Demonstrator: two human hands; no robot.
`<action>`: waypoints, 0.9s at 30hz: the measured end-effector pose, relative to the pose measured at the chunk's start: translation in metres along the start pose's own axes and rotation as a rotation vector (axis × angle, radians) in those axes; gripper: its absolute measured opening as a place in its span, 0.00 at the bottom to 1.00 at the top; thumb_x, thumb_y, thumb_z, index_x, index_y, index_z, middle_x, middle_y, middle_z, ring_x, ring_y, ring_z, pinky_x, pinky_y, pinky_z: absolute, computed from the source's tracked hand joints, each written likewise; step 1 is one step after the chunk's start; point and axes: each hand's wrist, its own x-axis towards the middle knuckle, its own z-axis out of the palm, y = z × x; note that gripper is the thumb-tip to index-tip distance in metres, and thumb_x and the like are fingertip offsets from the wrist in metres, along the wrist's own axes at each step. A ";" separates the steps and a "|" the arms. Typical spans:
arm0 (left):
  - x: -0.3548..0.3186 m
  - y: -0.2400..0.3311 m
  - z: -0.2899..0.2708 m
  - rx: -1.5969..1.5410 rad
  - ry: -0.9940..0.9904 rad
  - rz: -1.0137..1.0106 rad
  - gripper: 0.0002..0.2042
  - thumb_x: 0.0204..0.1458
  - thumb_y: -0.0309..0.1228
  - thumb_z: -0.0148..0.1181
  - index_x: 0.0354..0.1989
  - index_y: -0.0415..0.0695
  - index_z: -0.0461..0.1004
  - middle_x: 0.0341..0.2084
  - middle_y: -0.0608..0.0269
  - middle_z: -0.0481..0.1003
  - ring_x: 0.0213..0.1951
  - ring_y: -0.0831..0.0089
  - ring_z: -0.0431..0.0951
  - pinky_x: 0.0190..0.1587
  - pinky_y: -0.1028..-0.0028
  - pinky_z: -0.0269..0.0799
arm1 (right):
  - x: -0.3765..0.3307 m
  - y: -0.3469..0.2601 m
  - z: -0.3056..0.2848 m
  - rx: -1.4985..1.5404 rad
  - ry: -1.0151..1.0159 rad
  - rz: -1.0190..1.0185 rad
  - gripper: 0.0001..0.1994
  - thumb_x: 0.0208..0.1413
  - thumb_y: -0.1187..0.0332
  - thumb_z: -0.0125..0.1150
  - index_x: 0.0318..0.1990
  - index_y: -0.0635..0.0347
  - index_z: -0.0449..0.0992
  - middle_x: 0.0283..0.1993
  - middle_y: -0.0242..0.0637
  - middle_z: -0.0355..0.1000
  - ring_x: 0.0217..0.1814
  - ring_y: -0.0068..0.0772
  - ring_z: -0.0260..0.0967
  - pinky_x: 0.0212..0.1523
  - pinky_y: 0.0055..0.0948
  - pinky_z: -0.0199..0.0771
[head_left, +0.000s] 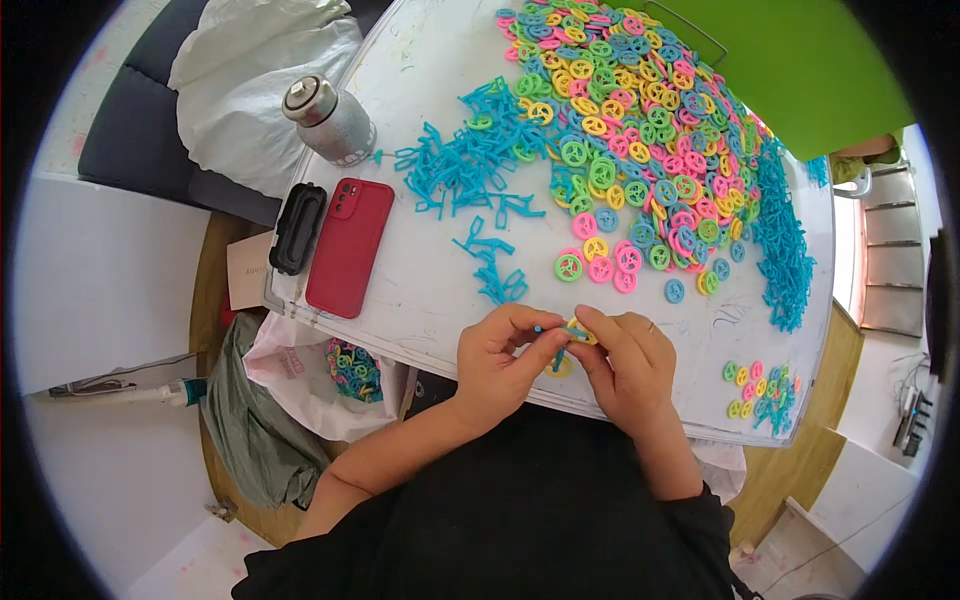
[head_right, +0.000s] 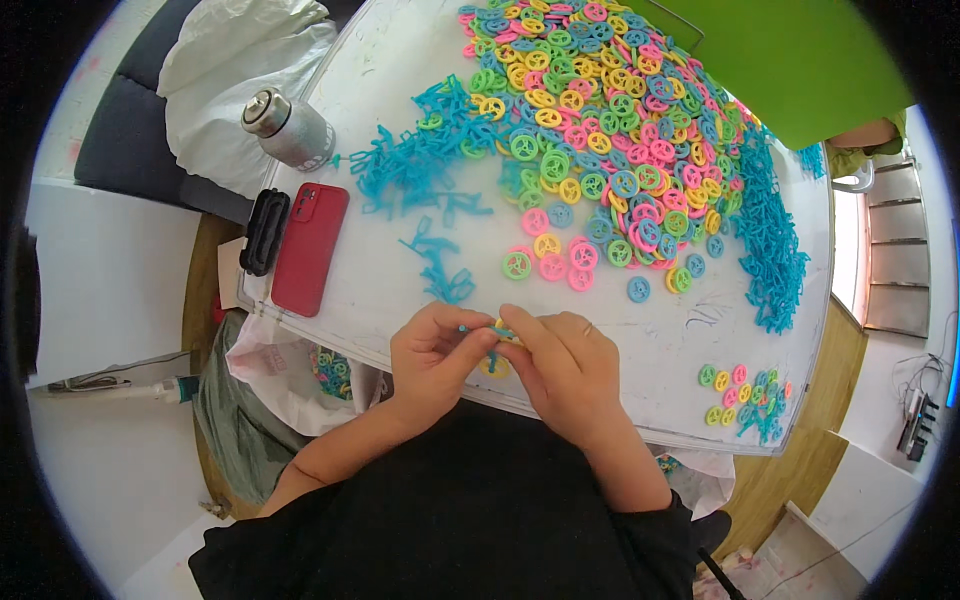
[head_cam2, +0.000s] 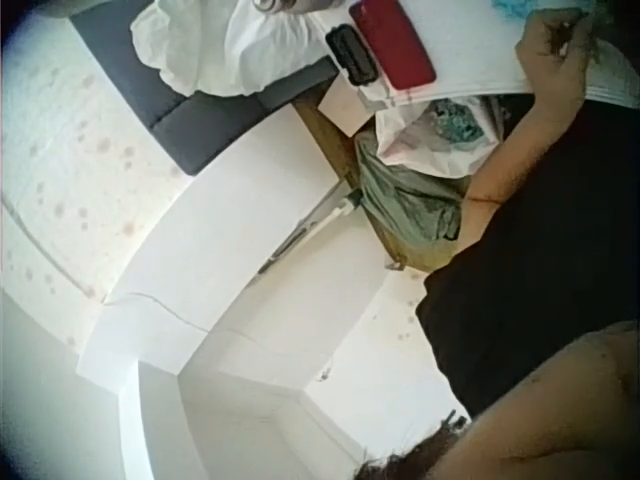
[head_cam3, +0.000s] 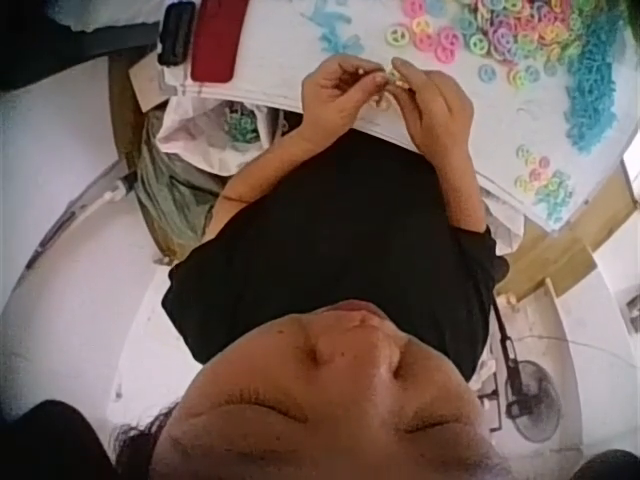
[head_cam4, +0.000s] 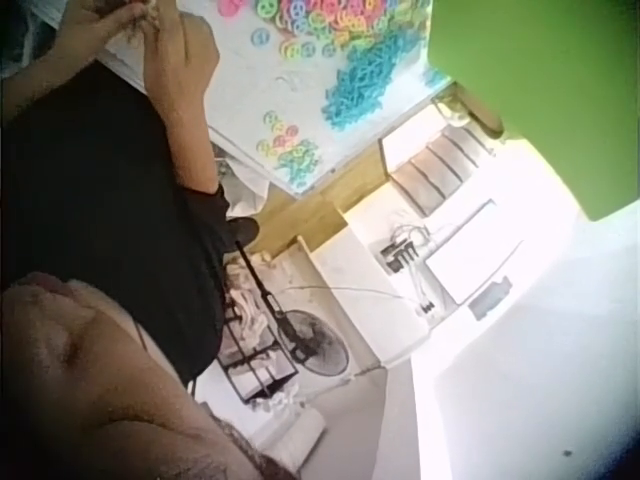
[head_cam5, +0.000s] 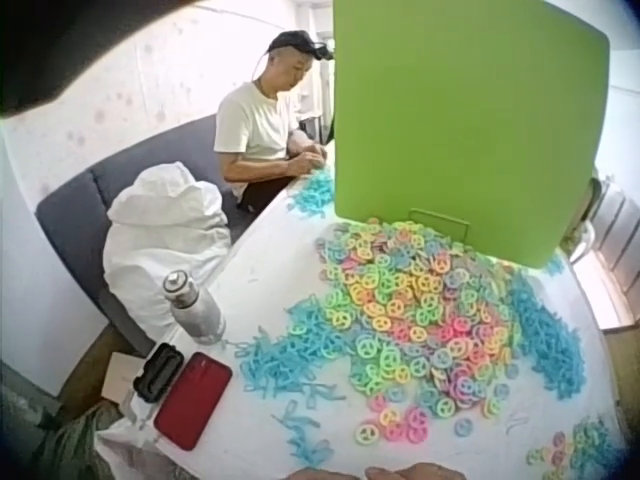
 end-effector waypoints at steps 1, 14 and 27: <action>0.001 0.000 0.000 0.146 -0.009 0.127 0.06 0.56 0.19 0.64 0.41 0.35 0.78 0.36 0.59 0.80 0.38 0.77 0.80 0.42 0.77 0.76 | -0.004 -0.004 0.003 0.072 0.023 0.094 0.18 0.49 0.74 0.71 0.50 0.60 0.78 0.29 0.37 0.73 0.28 0.34 0.70 0.29 0.28 0.69; -0.005 -0.008 -0.014 0.312 -0.075 0.284 0.08 0.55 0.15 0.62 0.42 0.36 0.78 0.40 0.57 0.80 0.40 0.74 0.80 0.43 0.77 0.76 | -0.004 0.005 -0.010 1.198 -0.284 0.897 0.17 0.60 0.75 0.60 0.56 0.68 0.73 0.35 0.34 0.75 0.32 0.22 0.72 0.34 0.23 0.76; -0.075 0.116 -0.200 1.056 0.151 -0.404 0.06 0.52 0.24 0.66 0.37 0.36 0.80 0.27 0.63 0.80 0.32 0.80 0.79 0.35 0.78 0.73 | 0.015 0.020 0.017 0.075 -0.275 0.096 0.17 0.52 0.75 0.65 0.51 0.57 0.74 0.36 0.40 0.72 0.34 0.46 0.71 0.33 0.37 0.73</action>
